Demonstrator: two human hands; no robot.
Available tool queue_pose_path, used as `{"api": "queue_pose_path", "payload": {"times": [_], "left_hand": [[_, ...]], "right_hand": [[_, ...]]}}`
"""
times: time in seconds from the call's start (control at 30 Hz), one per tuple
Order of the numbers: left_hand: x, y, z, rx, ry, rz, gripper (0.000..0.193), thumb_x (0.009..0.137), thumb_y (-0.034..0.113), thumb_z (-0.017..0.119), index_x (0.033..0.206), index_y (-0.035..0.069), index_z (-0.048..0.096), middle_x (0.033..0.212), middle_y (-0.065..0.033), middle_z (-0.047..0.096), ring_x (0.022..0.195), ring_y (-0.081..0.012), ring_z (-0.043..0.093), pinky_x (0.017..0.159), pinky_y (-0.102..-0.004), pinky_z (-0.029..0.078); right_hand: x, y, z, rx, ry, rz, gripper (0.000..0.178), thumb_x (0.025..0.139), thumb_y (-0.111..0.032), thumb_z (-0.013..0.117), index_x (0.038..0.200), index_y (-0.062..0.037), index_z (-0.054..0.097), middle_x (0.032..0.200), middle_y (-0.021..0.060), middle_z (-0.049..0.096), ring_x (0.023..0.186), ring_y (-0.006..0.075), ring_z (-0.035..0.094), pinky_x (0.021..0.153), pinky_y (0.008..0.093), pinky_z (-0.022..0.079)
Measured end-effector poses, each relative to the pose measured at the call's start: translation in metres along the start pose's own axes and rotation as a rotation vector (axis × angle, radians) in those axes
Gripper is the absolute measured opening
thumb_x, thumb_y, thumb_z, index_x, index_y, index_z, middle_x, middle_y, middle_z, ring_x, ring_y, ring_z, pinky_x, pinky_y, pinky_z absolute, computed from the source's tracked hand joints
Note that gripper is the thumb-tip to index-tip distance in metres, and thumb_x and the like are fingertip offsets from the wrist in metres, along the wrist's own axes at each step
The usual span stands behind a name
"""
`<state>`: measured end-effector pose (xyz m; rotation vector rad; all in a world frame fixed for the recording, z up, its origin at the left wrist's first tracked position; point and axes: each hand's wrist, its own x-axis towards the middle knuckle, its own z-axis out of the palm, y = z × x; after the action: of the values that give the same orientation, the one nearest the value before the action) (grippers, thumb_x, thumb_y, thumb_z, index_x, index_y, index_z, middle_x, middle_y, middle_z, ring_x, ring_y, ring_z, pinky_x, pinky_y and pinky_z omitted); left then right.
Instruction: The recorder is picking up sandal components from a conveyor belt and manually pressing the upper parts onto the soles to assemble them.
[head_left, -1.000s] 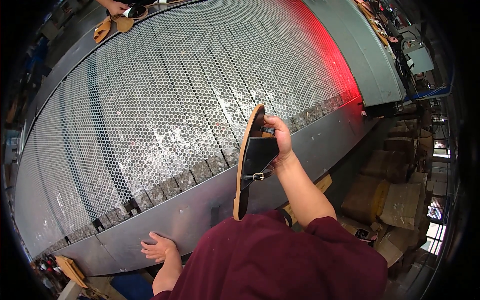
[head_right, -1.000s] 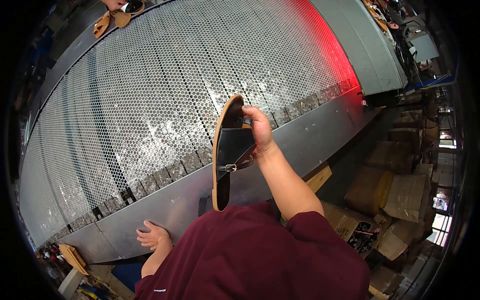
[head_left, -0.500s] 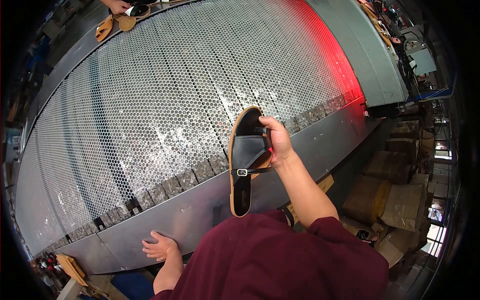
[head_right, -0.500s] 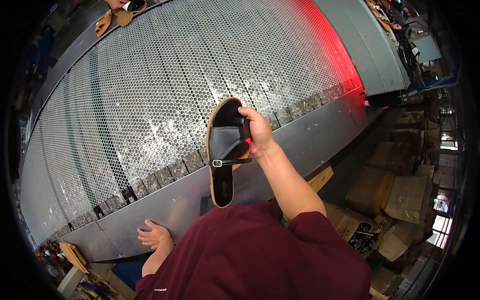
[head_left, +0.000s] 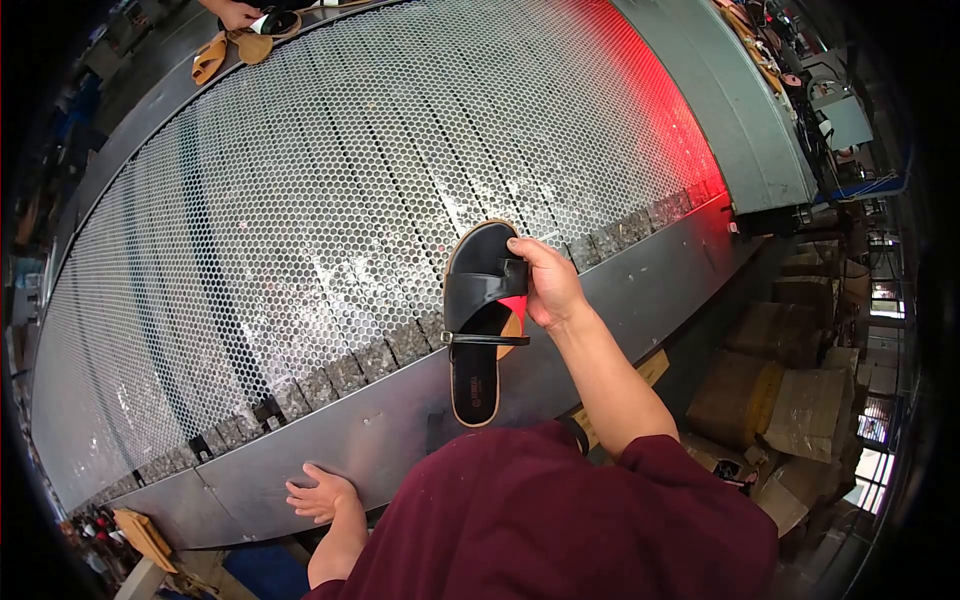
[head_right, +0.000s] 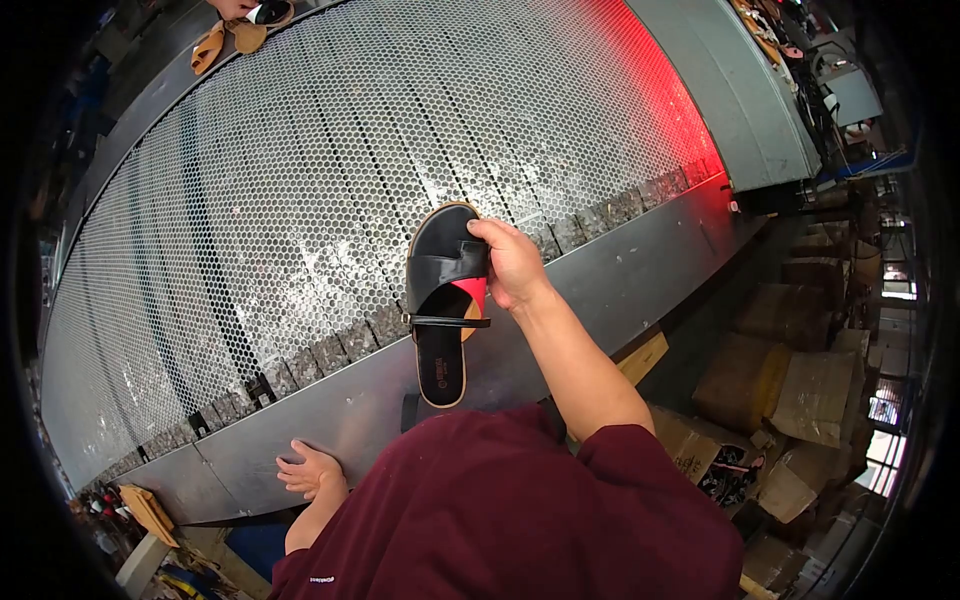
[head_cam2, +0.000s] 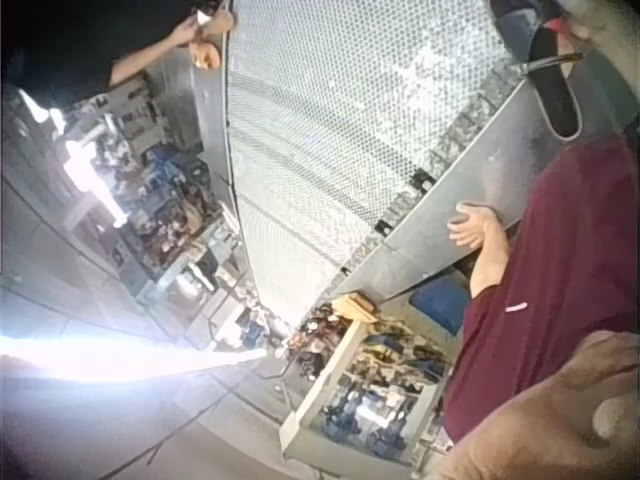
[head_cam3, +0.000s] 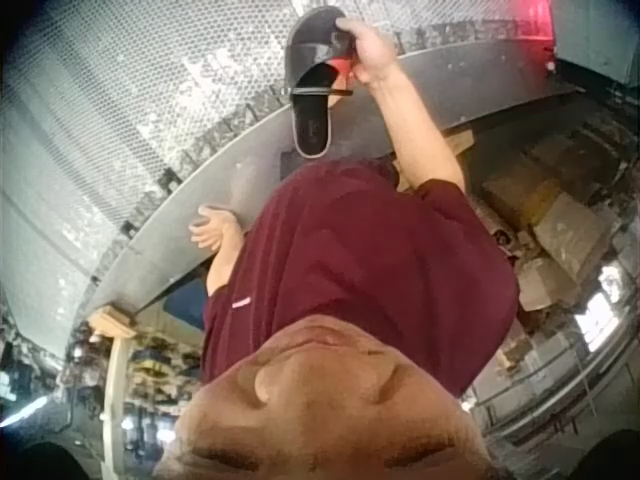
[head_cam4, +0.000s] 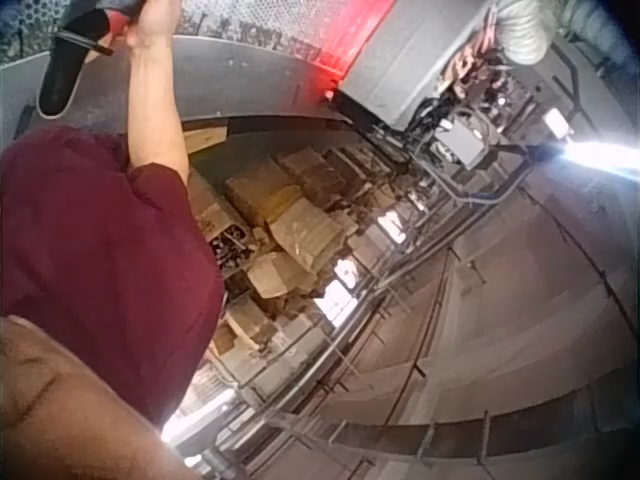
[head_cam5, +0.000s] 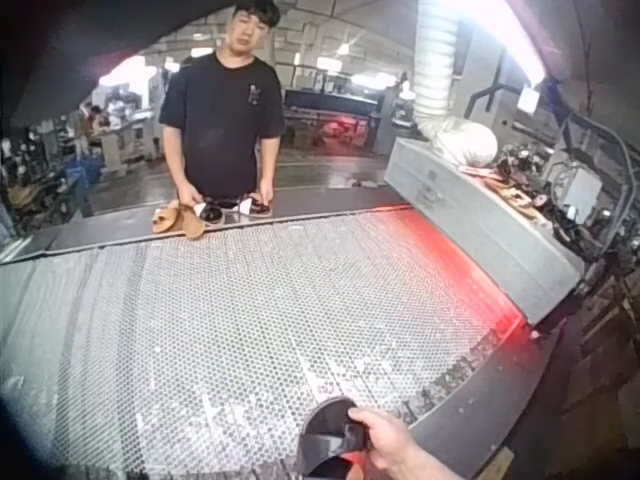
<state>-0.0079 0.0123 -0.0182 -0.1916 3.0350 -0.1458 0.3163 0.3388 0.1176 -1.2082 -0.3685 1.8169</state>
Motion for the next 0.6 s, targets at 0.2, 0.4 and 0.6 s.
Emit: {"api": "queue_pose_path", "payload": {"times": [0.2, 0.4, 0.6], "left_hand": [[-0.0014, 0.0012, -0.0029, 0.002, -0.01, 0.005, 0.071, 0.088, 0.068, 0.04, 0.146, 0.027, 0.03, 0.157, -0.0044, 0.019, 0.145, -0.0304, 0.014, 0.111, -0.0591, 0.016], [-0.0041, 0.0021, -0.0066, -0.007, -0.016, 0.008, 0.071, 0.089, 0.067, 0.041, 0.146, 0.026, 0.03, 0.157, -0.0057, 0.019, 0.144, -0.0325, 0.014, 0.111, -0.0593, 0.016], [-0.003, 0.0025, -0.0041, -0.015, -0.002, 0.018, 0.071, 0.089, 0.067, 0.041, 0.146, 0.026, 0.031, 0.157, -0.0062, 0.02, 0.144, -0.0327, 0.015, 0.111, -0.0594, 0.017]], "right_hand": [[-0.0031, -0.0015, -0.0005, -0.106, 0.019, 0.003, 0.012, 0.093, -0.015, 0.054, 0.095, -0.0039, 0.059, 0.087, 0.005, 0.066, 0.077, 0.0145, 0.064, 0.069, 0.0322, 0.054], [-0.0015, 0.0012, -0.0014, -0.127, 0.035, 0.01, 0.011, 0.093, -0.018, 0.056, 0.095, -0.0073, 0.057, 0.085, 0.0028, 0.064, 0.071, 0.0117, 0.062, 0.062, 0.0296, 0.052], [0.0003, 0.0002, -0.0056, -0.113, 0.007, 0.013, 0.011, 0.092, -0.019, 0.058, 0.096, -0.0084, 0.056, 0.086, 0.0023, 0.064, 0.071, 0.011, 0.062, 0.063, 0.0296, 0.053]]}}
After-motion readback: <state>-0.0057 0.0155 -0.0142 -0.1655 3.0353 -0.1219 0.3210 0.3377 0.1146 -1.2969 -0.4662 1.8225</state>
